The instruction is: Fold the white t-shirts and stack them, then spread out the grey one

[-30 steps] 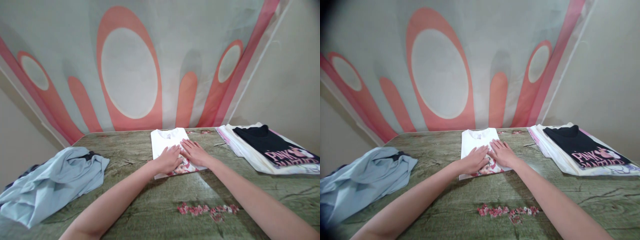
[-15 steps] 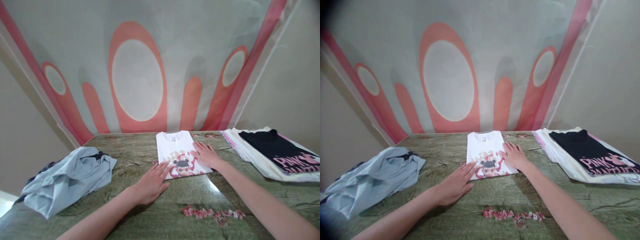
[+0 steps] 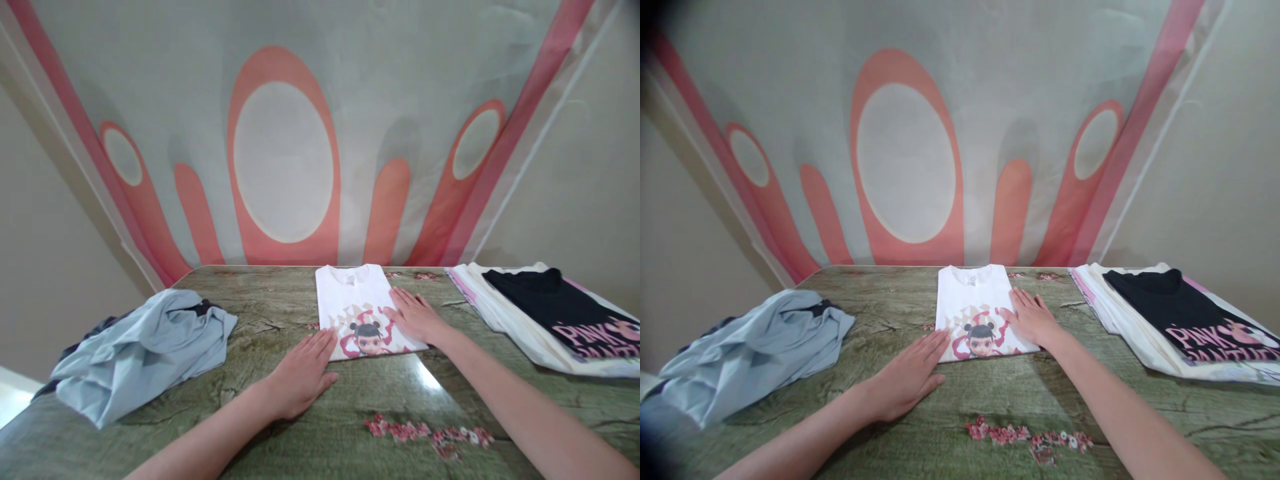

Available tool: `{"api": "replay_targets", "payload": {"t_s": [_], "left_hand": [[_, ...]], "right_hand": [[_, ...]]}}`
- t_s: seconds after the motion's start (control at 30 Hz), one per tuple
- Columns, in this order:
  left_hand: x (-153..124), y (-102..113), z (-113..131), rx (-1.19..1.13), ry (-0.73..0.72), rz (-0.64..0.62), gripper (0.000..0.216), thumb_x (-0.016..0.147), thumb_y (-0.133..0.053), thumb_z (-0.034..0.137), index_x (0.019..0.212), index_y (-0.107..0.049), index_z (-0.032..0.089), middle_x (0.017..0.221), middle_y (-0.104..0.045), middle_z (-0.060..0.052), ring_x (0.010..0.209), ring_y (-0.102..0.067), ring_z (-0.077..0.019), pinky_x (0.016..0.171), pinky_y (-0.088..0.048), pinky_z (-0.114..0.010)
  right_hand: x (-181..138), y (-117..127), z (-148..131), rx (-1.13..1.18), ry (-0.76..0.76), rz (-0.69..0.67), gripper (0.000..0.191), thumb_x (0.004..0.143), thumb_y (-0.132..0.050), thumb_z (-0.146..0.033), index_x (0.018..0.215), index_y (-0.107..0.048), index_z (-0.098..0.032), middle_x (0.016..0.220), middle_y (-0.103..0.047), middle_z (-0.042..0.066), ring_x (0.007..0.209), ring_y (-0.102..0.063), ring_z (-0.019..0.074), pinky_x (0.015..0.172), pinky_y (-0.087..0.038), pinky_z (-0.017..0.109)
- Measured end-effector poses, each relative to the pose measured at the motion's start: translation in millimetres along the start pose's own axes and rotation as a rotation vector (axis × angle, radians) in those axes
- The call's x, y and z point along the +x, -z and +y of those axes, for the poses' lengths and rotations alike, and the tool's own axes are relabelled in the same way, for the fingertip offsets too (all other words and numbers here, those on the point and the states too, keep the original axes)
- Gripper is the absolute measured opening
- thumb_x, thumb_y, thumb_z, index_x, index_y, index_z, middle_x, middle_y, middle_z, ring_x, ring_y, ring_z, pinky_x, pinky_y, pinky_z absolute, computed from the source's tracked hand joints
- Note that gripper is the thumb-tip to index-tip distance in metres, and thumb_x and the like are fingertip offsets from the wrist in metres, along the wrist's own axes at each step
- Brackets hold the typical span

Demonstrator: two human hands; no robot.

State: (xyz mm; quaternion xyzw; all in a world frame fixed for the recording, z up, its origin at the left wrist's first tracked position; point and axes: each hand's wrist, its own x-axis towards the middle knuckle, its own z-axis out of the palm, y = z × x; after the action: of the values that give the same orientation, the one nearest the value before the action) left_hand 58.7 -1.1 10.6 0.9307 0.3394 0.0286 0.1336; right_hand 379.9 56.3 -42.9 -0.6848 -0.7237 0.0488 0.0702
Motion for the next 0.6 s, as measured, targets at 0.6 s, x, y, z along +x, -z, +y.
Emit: {"api": "replay_targets", "payload": {"t_s": [0.6], "left_hand": [[5.9,-4.7,-13.7,-0.361,0.081,0.239,0.036,0.088,-0.042,0.035,0.117,-0.052,0.015,0.127,-0.049,-0.012,0.121,-0.041,-0.0233,0.104,-0.028,-0.036]], "right_hand": [[-75.7,12.9,-9.6,-0.043,0.108,-0.004,0.071,0.086,-0.019,-0.059,0.141,-0.023,-0.014,0.146,-0.022,0.01,0.134,-0.017,0.0238,0.109,-0.013,0.048]]}}
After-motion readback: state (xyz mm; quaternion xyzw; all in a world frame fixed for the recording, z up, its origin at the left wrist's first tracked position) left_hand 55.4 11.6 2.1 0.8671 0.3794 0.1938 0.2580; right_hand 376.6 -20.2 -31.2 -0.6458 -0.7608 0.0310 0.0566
